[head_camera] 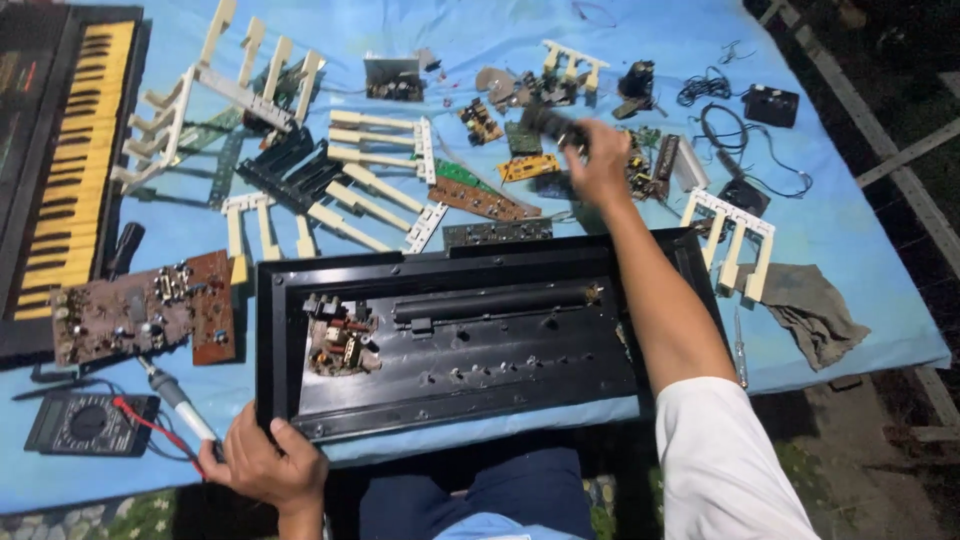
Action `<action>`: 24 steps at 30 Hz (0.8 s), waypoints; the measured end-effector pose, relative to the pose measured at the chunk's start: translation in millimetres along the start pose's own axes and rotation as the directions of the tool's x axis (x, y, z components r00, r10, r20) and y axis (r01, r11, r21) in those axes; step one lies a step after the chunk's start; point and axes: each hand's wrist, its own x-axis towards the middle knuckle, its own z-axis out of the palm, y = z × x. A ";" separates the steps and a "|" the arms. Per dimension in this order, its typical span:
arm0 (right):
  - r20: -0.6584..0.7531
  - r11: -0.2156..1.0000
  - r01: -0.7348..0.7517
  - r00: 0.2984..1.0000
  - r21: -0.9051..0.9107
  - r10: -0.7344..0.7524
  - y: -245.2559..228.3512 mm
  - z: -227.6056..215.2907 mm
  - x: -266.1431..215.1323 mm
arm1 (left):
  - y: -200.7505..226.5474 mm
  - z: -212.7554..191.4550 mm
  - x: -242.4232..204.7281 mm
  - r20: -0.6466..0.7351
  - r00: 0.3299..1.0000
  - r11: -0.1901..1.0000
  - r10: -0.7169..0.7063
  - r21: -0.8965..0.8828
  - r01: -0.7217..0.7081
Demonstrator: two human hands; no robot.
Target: The person places various electronic components, including circuit boards and a motor assembly, into a black rectangular casing. They arrange the parts inside the casing, moving them around to fit them in place.
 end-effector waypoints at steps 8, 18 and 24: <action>-0.396 0.772 0.110 0.898 0.626 0.193 -34.9 -35.9 21.6 | 7.9 -4.7 10.2 -0.046 0.999 0.999 0.022 -0.032 -0.024; -0.404 0.651 -0.116 0.699 0.750 0.590 21.3 -50.7 29.2 | 12.8 -7.5 12.0 -0.043 0.999 0.997 0.006 -0.073 -0.009; -0.038 0.048 -0.007 0.492 0.999 0.870 -9.6 -123.3 20.3 | 14.9 -8.9 14.1 -0.037 0.999 0.997 0.006 -0.077 -0.009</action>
